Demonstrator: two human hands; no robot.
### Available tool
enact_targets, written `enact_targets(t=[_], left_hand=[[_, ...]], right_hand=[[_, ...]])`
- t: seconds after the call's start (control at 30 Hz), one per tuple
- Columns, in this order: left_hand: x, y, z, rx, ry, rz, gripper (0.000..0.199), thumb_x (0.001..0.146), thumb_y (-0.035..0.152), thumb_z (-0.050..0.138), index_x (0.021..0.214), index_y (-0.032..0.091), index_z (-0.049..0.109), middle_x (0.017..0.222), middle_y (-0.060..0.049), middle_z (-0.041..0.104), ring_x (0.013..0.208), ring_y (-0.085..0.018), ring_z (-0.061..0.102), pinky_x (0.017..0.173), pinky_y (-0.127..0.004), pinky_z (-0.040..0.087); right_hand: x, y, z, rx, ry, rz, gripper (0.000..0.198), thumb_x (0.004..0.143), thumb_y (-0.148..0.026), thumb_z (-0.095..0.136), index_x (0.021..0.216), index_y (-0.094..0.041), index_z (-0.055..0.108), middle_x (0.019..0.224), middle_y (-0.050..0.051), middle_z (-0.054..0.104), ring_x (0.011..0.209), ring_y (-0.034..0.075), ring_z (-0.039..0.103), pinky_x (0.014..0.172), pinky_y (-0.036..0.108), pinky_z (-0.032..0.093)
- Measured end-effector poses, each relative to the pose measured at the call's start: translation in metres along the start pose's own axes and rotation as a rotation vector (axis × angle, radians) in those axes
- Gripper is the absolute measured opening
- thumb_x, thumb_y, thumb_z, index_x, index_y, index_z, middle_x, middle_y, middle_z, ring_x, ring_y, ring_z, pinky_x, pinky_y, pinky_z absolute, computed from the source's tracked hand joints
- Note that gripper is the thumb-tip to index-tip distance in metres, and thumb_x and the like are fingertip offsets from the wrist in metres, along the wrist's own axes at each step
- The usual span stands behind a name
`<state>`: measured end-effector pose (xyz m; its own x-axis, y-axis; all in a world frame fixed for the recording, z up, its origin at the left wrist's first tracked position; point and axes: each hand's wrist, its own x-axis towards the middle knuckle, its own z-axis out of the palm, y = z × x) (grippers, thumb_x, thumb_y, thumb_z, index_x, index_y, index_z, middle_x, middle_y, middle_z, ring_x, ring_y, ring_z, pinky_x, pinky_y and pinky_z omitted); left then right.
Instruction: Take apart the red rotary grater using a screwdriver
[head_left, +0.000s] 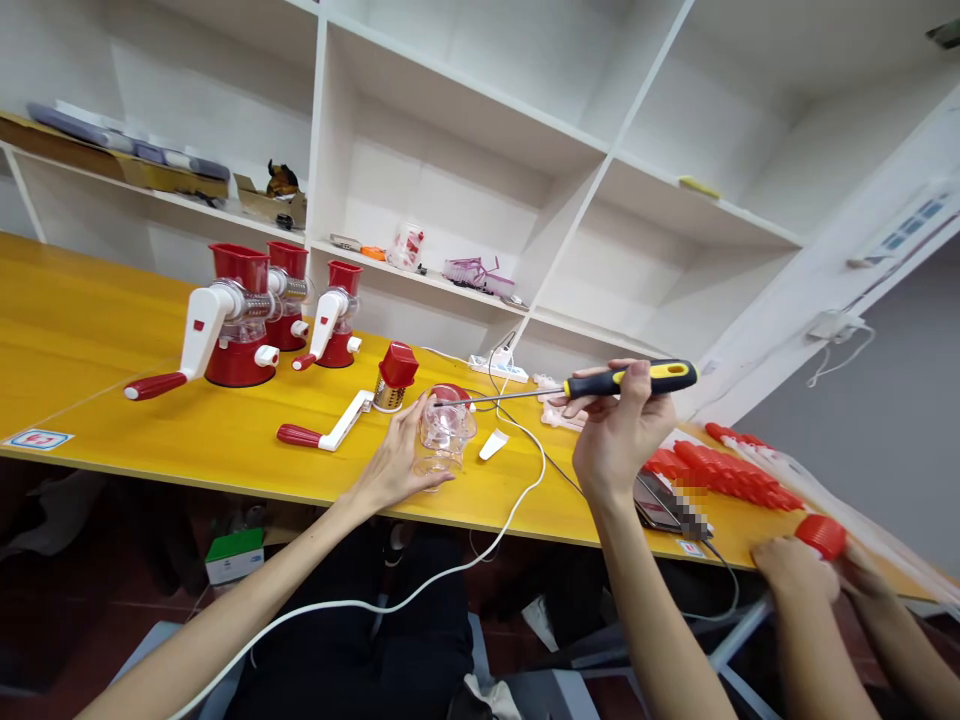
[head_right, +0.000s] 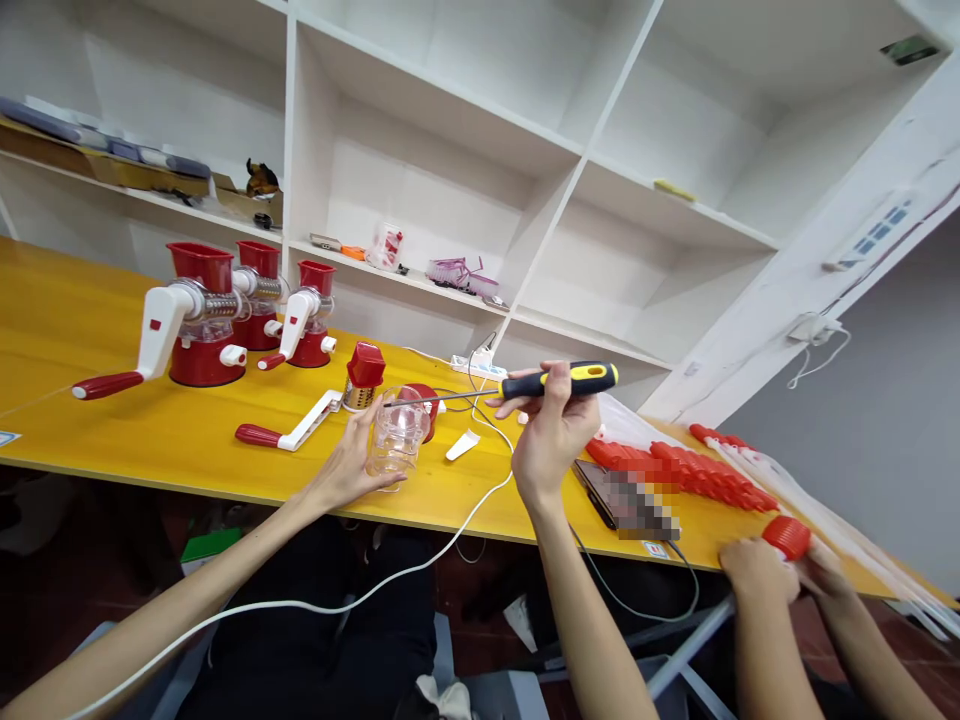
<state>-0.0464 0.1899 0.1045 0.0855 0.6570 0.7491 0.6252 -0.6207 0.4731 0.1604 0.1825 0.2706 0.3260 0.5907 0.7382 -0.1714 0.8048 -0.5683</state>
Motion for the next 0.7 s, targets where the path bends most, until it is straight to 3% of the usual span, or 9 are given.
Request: enact_targets(t=[0.1,0.27,0.5,0.6,0.7], left_hand=[[-0.001,0.001,0.0,-0.006,-0.002,0.001,0.119,0.075,0.058,0.078,0.158,0.032,-0.003,0.159,-0.016,0.031,0.145,-0.036,0.035,0.114,-0.059,0.04],[-0.001,0.001,-0.001,-0.005,-0.016,-0.016,0.121,0.075,0.059,0.078,0.158,0.033,-0.006,0.159,-0.017,0.03,0.146,-0.036,0.034,0.115,-0.06,0.038],[-0.001,-0.004,0.004,0.008,-0.009,0.018,0.121,0.076,0.062,0.075,0.158,0.033,-0.008,0.161,-0.017,0.028,0.145,-0.037,0.034,0.115,-0.061,0.038],[-0.001,-0.003,0.003,0.006,-0.021,-0.014,0.122,0.074,0.064,0.075,0.158,0.033,-0.007,0.161,-0.017,0.027,0.144,-0.038,0.034,0.113,-0.061,0.04],[0.0,-0.002,0.001,0.007,-0.026,-0.02,0.121,0.074,0.063,0.076,0.158,0.034,-0.007,0.161,-0.016,0.027,0.144,-0.038,0.035,0.113,-0.061,0.041]], right_hand=[[-0.003,0.001,0.002,-0.026,-0.002,0.021,0.043,0.081,-0.056,0.067,0.084,-0.016,0.051,0.064,-0.001,0.068,0.037,0.01,0.057,0.033,0.017,0.036],[0.007,0.002,0.008,-0.032,-0.081,-0.004,0.043,0.081,-0.056,0.067,0.084,-0.016,0.052,0.06,-0.003,0.064,0.031,0.005,0.047,0.03,0.016,0.031],[0.034,0.001,0.038,-0.098,-0.328,-0.074,0.037,0.087,-0.056,0.061,0.093,-0.022,0.048,0.059,-0.007,0.056,0.038,0.005,0.049,0.036,0.016,0.036],[0.042,0.005,0.061,-0.095,-0.508,-0.106,0.041,0.088,-0.06,0.059,0.102,-0.023,0.047,0.059,-0.008,0.055,0.039,0.005,0.047,0.037,0.017,0.033],[0.048,0.011,0.084,-0.116,-0.672,-0.128,0.046,0.088,-0.067,0.054,0.098,-0.023,0.047,0.059,-0.008,0.053,0.046,0.006,0.049,0.044,0.019,0.038]])
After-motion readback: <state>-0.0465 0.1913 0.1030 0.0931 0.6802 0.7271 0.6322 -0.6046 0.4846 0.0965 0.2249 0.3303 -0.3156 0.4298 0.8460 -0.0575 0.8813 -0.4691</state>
